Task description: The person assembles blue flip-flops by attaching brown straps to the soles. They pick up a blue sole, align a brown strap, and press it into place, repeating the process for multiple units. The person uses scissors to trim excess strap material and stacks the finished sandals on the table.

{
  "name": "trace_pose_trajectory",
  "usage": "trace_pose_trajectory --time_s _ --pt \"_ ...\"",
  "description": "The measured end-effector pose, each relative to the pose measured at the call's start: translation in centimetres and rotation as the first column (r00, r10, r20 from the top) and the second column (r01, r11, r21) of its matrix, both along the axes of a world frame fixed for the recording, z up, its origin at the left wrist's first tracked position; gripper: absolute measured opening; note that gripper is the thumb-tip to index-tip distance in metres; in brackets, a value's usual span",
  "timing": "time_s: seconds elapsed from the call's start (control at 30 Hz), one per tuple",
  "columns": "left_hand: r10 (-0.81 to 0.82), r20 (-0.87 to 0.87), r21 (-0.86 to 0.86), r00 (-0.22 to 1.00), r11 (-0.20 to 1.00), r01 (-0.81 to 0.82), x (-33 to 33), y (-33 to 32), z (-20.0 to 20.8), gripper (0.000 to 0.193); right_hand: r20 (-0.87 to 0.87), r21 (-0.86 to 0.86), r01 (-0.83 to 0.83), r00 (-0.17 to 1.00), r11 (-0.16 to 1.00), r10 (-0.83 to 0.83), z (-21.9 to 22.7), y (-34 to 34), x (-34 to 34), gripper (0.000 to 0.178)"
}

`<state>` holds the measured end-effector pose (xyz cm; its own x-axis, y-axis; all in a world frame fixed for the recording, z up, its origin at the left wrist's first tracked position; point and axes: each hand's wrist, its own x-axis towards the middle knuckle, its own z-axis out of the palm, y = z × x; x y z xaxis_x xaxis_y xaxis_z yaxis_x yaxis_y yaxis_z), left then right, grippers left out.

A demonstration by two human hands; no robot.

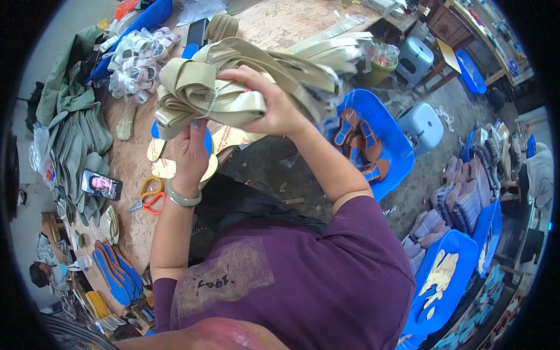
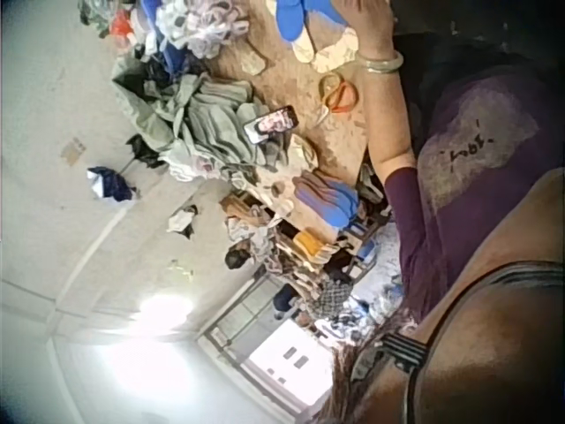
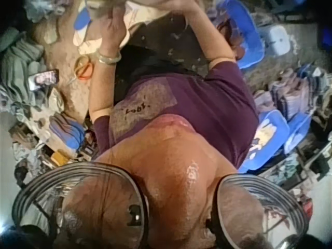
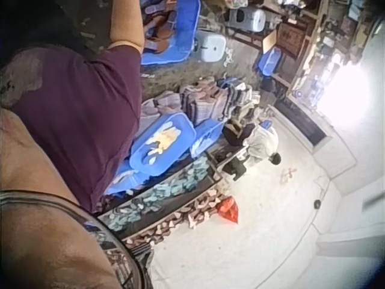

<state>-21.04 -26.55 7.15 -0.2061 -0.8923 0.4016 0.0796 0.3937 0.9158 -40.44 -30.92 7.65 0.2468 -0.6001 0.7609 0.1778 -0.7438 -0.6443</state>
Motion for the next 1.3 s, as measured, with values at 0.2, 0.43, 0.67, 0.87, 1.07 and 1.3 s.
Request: trace_pose_trajectory --time_s 0.2,0.43,0.67,0.87,1.07,1.3 --pt "-0.118 0.213 -0.107 0.970 0.984 0.143 -1.2 4.0 0.9 0.032 -0.267 -0.473 0.624 0.571 0.622 -0.776 -3.7 6.8 -3.2 0.059" --pt "-0.246 0.200 -0.521 0.949 0.793 0.315 -2.6 7.6 3.8 0.029 -0.543 -0.374 0.733 0.323 0.569 -0.775 -9.0 10.4 -11.0 0.045" --pt "-0.069 0.135 -0.571 0.988 0.810 0.135 2.5 12.3 2.6 0.025 -0.051 -0.388 0.360 0.911 0.848 -0.410 -1.7 13.6 0.5 0.032" --pt "0.001 -0.081 -0.560 0.997 0.827 -0.046 5.2 15.3 1.5 0.039 0.389 -0.508 0.267 0.919 0.819 -0.059 -0.1 14.6 11.1 0.027" --pt "0.377 0.525 -0.590 0.763 0.807 0.007 7.1 15.3 3.4 0.043 0.225 -0.228 0.179 0.966 0.957 -0.127 4.4 13.4 8.7 0.068" --pt "0.382 0.210 -0.469 0.900 0.847 -0.250 9.0 18.0 4.0 0.054 -0.012 0.227 0.027 1.000 0.973 -0.025 2.3 17.9 9.9 0.073"
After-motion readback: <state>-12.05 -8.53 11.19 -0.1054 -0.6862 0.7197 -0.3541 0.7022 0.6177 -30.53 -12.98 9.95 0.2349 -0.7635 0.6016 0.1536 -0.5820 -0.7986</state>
